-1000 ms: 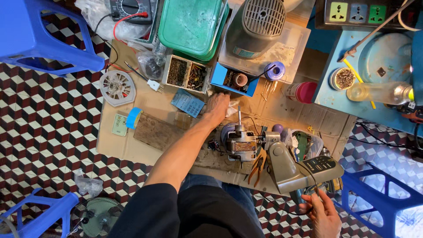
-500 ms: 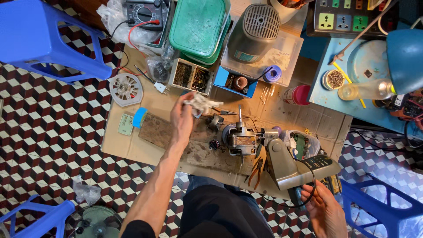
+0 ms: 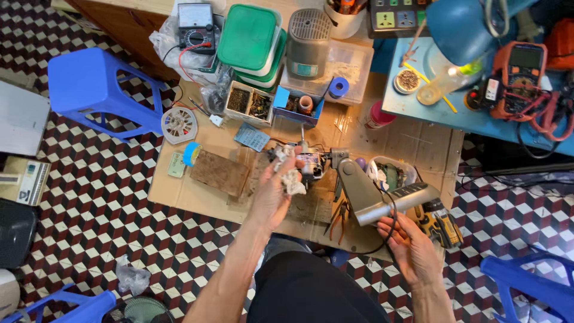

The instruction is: The person disassembles a small electric motor, cleans internal components with a cloth, and uses a soldering iron to work on the motor's wiring. The person then reassembles the motor and tests it with a power tool.

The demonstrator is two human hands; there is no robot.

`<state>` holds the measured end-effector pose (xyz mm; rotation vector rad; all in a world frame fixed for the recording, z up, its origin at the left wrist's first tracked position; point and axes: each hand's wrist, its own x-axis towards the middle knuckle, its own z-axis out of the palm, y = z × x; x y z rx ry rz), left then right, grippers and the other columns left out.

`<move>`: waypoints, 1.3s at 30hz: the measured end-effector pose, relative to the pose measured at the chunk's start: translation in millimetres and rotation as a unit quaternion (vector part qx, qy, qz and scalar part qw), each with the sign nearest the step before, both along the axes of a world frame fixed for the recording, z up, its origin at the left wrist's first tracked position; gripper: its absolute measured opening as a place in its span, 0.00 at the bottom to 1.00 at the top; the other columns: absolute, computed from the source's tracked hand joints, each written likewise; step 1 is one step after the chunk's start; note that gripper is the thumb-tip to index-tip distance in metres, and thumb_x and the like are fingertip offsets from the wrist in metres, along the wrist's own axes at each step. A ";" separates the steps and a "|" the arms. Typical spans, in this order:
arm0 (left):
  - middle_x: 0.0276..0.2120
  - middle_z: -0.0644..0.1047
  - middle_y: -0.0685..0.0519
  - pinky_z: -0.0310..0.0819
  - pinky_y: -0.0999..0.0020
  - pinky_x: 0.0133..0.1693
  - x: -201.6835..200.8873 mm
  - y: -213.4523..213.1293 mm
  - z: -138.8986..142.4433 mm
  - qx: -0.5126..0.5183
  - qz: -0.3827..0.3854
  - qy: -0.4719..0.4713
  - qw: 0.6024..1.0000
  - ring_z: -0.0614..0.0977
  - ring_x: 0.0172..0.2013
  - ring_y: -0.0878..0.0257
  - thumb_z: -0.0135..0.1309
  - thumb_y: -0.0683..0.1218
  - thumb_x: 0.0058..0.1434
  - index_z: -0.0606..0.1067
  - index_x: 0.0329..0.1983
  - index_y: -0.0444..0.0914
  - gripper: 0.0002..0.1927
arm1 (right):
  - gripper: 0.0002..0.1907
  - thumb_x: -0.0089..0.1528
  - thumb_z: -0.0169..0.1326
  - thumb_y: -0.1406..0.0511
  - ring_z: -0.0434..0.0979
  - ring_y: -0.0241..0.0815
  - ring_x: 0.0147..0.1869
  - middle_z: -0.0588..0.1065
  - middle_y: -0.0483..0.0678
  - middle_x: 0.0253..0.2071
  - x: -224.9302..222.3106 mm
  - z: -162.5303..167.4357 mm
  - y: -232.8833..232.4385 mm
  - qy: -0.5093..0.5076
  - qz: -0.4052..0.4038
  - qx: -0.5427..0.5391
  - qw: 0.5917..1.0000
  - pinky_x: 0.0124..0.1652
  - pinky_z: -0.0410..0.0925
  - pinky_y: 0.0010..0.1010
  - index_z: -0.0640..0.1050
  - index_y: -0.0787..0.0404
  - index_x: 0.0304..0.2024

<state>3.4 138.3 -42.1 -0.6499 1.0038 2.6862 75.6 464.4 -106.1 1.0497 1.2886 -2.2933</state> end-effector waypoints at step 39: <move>0.27 0.74 0.55 0.66 0.72 0.20 29.4 140.1 -62.0 0.045 -0.200 -0.119 0.972 0.73 0.21 0.68 0.50 0.55 0.71 0.76 0.44 0.37 0.17 | 0.31 0.67 0.49 0.42 0.73 0.45 0.51 0.71 0.47 0.38 124.2 45.4 108.5 0.013 -0.462 0.038 0.886 0.61 0.64 0.42 0.73 0.61 0.53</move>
